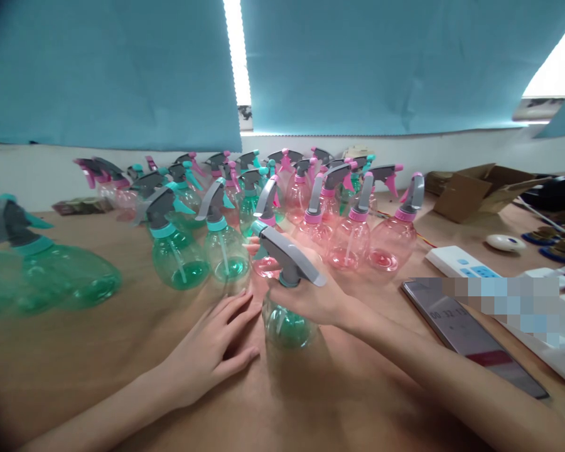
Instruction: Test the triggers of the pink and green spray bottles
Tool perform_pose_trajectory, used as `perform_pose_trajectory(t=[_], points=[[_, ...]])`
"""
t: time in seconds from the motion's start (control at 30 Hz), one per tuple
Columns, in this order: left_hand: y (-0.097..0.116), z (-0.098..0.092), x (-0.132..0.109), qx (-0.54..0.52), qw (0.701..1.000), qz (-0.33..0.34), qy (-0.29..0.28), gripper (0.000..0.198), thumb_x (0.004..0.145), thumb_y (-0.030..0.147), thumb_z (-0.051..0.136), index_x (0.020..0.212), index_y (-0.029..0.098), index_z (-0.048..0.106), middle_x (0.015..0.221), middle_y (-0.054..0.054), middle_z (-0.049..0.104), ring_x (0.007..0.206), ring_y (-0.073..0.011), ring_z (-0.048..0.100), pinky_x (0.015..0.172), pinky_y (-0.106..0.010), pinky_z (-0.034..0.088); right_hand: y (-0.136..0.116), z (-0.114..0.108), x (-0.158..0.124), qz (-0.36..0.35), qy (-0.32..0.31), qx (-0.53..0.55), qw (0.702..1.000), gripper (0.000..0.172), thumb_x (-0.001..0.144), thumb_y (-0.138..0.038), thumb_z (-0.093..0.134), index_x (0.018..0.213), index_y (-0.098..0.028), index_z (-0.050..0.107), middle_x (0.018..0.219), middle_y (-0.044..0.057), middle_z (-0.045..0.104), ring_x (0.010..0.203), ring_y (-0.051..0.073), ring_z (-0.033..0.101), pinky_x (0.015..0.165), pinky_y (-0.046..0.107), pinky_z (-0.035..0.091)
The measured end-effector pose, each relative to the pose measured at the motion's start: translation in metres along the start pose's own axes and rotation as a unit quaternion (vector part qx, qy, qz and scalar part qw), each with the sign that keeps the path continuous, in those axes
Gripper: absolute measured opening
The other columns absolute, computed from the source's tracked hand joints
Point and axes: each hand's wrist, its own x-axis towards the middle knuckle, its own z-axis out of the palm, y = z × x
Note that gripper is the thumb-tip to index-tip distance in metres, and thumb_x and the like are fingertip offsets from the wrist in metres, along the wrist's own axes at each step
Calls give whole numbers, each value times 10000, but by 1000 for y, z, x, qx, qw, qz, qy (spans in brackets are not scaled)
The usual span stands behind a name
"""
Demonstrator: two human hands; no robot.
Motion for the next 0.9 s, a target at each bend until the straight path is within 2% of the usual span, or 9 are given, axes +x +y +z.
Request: perform_pose_trajectory(t=[0.23, 0.47, 0.6, 0.9], points=[[0, -1, 0, -6, 1000, 2, 1, 566, 938, 472, 510, 1426, 203, 411, 1506, -146, 369, 1364, -336, 342, 1078, -530, 357, -2, 0, 2, -43, 4, -18, 999, 385, 738, -80, 526, 1063, -258, 630, 1216, 35, 641, 1128, 213, 628, 821, 334, 611], [1, -3, 0, -7, 1000, 1, 3, 553, 941, 470, 507, 1423, 215, 416, 1505, -131, 376, 1366, -331, 344, 1083, -518, 359, 2, -2, 1, -48, 5, -41, 998, 343, 701, -11, 492, 936, -239, 597, 1171, 22, 637, 1097, 198, 637, 865, 327, 586], [1, -2, 1, -4, 1000, -2, -2, 564, 937, 471, 511, 1428, 212, 410, 1505, -130, 375, 1363, -331, 346, 1083, -517, 358, 1, -2, 1, -57, 9, -60, 996, 328, 707, -39, 502, 945, -238, 613, 1136, 29, 657, 1130, 214, 616, 916, 371, 560], [1, -2, 1, -9, 1000, -2, -1, 562, 942, 486, 498, 1427, 216, 409, 1505, -133, 375, 1366, -331, 342, 1078, -525, 362, 2, -2, 1, -37, -1, -40, 998, 379, 714, -32, 491, 1012, -248, 584, 1172, 27, 631, 1076, 192, 633, 833, 315, 589]])
